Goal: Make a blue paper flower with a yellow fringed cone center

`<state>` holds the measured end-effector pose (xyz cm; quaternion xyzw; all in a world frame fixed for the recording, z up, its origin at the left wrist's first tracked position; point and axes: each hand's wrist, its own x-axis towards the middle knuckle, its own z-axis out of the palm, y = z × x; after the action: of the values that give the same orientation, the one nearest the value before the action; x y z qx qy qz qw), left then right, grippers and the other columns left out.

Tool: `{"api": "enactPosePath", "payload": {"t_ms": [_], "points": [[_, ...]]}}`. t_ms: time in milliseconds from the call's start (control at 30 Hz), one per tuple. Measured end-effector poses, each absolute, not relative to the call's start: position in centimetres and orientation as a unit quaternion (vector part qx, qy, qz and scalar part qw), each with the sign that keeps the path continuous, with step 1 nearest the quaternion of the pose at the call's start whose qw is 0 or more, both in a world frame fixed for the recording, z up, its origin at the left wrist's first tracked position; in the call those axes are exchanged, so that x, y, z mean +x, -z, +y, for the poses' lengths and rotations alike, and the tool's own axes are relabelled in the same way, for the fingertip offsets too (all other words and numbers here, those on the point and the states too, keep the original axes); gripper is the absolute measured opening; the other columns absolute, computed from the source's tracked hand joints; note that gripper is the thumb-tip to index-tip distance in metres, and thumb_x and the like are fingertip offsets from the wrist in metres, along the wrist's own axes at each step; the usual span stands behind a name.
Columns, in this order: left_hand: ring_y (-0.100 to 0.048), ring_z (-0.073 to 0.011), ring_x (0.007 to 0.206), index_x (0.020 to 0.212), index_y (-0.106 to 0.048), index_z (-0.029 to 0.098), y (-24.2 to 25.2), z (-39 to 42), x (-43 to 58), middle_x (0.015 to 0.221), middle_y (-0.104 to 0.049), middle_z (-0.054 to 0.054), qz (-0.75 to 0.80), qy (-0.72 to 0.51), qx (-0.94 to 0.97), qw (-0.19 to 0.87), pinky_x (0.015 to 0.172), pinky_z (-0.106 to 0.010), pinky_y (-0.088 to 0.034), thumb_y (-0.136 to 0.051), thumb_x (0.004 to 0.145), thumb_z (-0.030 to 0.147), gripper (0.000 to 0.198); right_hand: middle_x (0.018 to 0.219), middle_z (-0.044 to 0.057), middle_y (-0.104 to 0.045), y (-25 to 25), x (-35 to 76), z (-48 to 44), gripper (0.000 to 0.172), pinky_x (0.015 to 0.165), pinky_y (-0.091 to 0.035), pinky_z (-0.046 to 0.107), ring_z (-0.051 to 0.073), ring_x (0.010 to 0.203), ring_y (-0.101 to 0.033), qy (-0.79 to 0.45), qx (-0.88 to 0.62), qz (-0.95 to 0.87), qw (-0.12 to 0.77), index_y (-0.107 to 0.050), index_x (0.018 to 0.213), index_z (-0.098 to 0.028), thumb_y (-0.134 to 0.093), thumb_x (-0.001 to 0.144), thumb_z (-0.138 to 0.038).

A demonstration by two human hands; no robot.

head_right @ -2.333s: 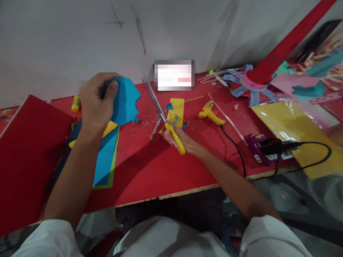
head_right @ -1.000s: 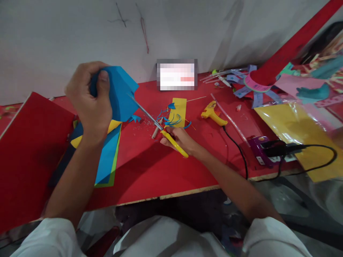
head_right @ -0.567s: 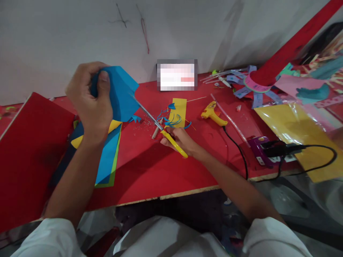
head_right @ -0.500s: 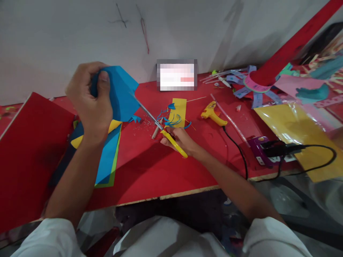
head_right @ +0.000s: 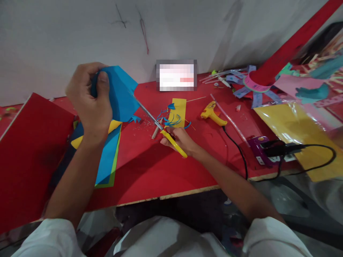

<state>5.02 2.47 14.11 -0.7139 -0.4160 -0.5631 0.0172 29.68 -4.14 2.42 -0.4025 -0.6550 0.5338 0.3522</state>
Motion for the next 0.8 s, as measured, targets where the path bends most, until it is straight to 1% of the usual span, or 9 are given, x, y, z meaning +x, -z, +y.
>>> {"api": "enactPosePath", "payload": {"t_ms": [167, 300, 467, 533, 600, 700, 800], "points": [[-0.072, -0.0236, 0.106, 0.111, -0.075, 0.024, -14.17, 2.35, 5.03, 0.110, -0.078, -0.007, -0.407, 0.562, -0.718, 0.047, 0.098, -0.039, -0.056, -0.052, 0.112, 0.056, 0.039, 0.065, -0.004, -0.039, -2.00, 29.66, -4.11, 0.067, 0.048, -0.026, 0.030, 0.013, 0.058, -0.033, -0.543, -0.403, -0.641, 0.363, -0.043, 0.073, -0.027, -0.071, 0.082, -0.086], [-0.073, -0.0224, 0.106, 0.112, -0.075, 0.027, -14.20, 2.40, 5.08, 0.110, -0.079, -0.005, -0.415, 0.557, -0.717, 0.052, 0.098, -0.038, -0.057, -0.052, 0.112, 0.055, 0.036, 0.064, -0.004, -0.039, -2.18, 29.60, -4.15, 0.067, 0.047, -0.026, 0.030, 0.013, 0.057, -0.033, -0.538, -0.408, -0.644, 0.360, -0.041, 0.072, -0.027, -0.073, 0.082, -0.085], [-0.073, -0.0229, 0.105, 0.112, -0.077, 0.022, -14.13, 2.47, 5.12, 0.109, -0.079, -0.007, -0.399, 0.571, -0.717, 0.038, 0.097, -0.039, -0.057, -0.056, 0.112, 0.050, 0.035, 0.063, -0.003, -0.038, -2.64, 29.54, -4.25, 0.069, 0.046, -0.024, 0.030, 0.013, 0.056, -0.033, -0.535, -0.416, -0.639, 0.362, -0.038, 0.072, -0.028, -0.074, 0.079, -0.086], [-0.072, -0.0226, 0.103, 0.111, -0.076, 0.022, -14.10, 2.50, 5.16, 0.107, -0.078, -0.007, -0.403, 0.574, -0.712, 0.028, 0.095, -0.038, -0.056, -0.057, 0.111, 0.053, 0.037, 0.063, -0.004, -0.038, -2.73, 29.56, -4.29, 0.070, 0.046, -0.023, 0.030, 0.013, 0.056, -0.033, -0.534, -0.417, -0.641, 0.360, -0.038, 0.071, -0.028, -0.074, 0.079, -0.087], [-0.071, -0.0220, 0.100, 0.109, -0.075, 0.023, -14.03, 2.57, 5.17, 0.105, -0.077, -0.006, -0.403, 0.579, -0.708, 0.024, 0.093, -0.037, -0.055, -0.055, 0.110, 0.059, 0.041, 0.063, -0.004, -0.038, -2.79, 29.58, -4.35, 0.070, 0.046, -0.024, 0.030, 0.012, 0.056, -0.034, -0.534, -0.414, -0.645, 0.358, -0.039, 0.072, -0.027, -0.073, 0.080, -0.088], [-0.068, -0.0213, 0.099, 0.108, -0.073, 0.025, -13.83, 2.74, 5.11, 0.105, -0.075, -0.004, -0.421, 0.575, -0.702, 0.018, 0.094, -0.037, -0.055, -0.053, 0.108, 0.067, 0.047, 0.064, -0.004, -0.039, -2.83, 29.55, -4.43, 0.069, 0.046, -0.025, 0.030, 0.012, 0.057, -0.035, -0.537, -0.409, -0.643, 0.362, -0.042, 0.074, -0.027, -0.072, 0.080, -0.089], [-0.066, -0.0212, 0.099, 0.108, -0.072, 0.024, -13.63, 2.94, 5.00, 0.105, -0.073, -0.004, -0.414, 0.580, -0.702, 0.001, 0.094, -0.037, -0.053, -0.055, 0.107, 0.066, 0.045, 0.064, -0.005, -0.040, -2.78, 29.45, -4.45, 0.071, 0.046, -0.026, 0.030, 0.011, 0.055, -0.035, -0.541, -0.403, -0.637, 0.373, -0.042, 0.074, -0.026, -0.071, 0.079, -0.091]]}}
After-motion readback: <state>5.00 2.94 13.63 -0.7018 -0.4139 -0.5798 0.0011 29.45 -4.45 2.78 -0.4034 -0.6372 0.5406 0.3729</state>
